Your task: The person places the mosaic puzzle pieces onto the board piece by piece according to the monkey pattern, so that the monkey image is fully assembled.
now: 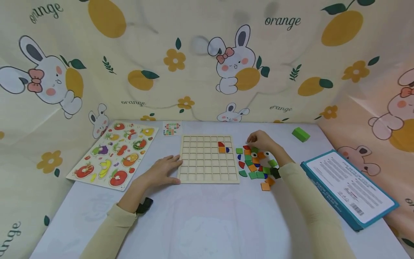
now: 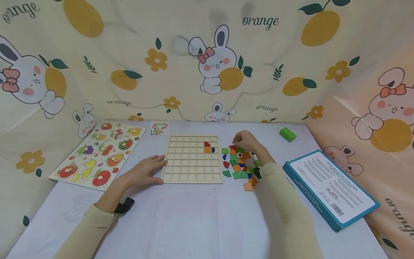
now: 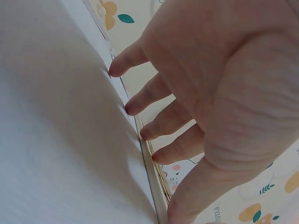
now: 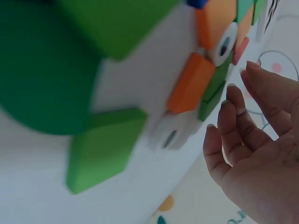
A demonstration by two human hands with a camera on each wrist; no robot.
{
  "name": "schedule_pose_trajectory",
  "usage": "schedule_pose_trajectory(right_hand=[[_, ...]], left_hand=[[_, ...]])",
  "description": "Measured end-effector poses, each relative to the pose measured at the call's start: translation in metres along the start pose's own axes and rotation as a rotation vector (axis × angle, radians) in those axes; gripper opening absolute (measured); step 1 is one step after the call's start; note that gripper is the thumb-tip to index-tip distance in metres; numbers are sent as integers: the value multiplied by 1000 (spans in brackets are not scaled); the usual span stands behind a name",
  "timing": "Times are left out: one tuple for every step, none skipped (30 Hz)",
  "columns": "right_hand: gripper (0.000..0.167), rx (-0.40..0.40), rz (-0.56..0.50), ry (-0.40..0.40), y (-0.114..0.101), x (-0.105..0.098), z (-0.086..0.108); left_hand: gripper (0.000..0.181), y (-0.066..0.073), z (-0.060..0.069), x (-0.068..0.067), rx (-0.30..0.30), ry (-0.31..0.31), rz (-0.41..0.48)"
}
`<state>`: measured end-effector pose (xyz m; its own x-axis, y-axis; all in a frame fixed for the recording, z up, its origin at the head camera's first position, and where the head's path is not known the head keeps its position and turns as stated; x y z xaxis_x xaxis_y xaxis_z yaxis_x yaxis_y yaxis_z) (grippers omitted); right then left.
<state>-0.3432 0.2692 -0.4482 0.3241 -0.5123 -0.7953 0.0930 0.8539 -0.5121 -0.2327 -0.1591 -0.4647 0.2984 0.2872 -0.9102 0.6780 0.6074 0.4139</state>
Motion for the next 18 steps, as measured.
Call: schedule_pose_trajectory(right_hand=[[20,2,-2,0,2,0,1],[20,3,-4,1,4,0,2],[20,-5,-1,2,4,1,3],[20,-11,5,3,5,1,5],[20,-21,10,4,5,1,6],[19,-38,14,3,4,1,7],[19,-47,18,3,4,2,8],[18,-55,23,3,3,2,8],[18,-64,27,1,2,3,8],[17,-67,31,1,1,4,8],[17,-71,34,1,-1,5,8],[16,-67,35,2,-2,5,8],[15,-63,38,3,-2,6,8],[15,-59,40,2,-3,7,8],[15,-55,41,0,-4,7,8],[15,-45,41,1,-4,8,8],[15,-40,40,0,-5,8,8],[14,-35,40,-1,-4,8,8]], left_hand=[[82,0,0,0,4,2,-4],[82,-1,0,0,5,3,-3],[82,-1,0,0,1,1,-1],[82,-1,-1,0,0,1,-4],[82,-1,-1,0,-4,-1,-5],[82,-1,-1,0,-4,-1,-11],[82,-1,-1,0,-5,-2,-15],[82,-1,-1,0,-9,-4,-14],[82,-1,-1,0,-11,-4,-17],[82,-1,-1,0,-10,-5,-20],[81,-1,-1,0,-9,-6,-22],[81,-1,-1,0,-8,-7,-22],[81,-1,-1,0,-8,-7,-18],[81,-1,-1,0,-8,-7,-14],[81,-1,-1,0,-7,-6,-11],[81,-1,-1,1,-3,-4,-13],[81,-1,-1,1,-2,-4,-11],[81,-1,-1,1,-3,-4,-10]])
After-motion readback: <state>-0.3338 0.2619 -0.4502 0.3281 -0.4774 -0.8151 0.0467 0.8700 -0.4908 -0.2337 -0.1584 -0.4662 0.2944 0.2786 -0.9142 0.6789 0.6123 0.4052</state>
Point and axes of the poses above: each hand's wrist, its own z-axis away from the middle knuckle, its own x-axis out of the palm, y = z × x, the point moved 1 cm from there along -z, towards the middle knuckle, and after that the axes turned 11 degrees about x, right-handed, at the moved point
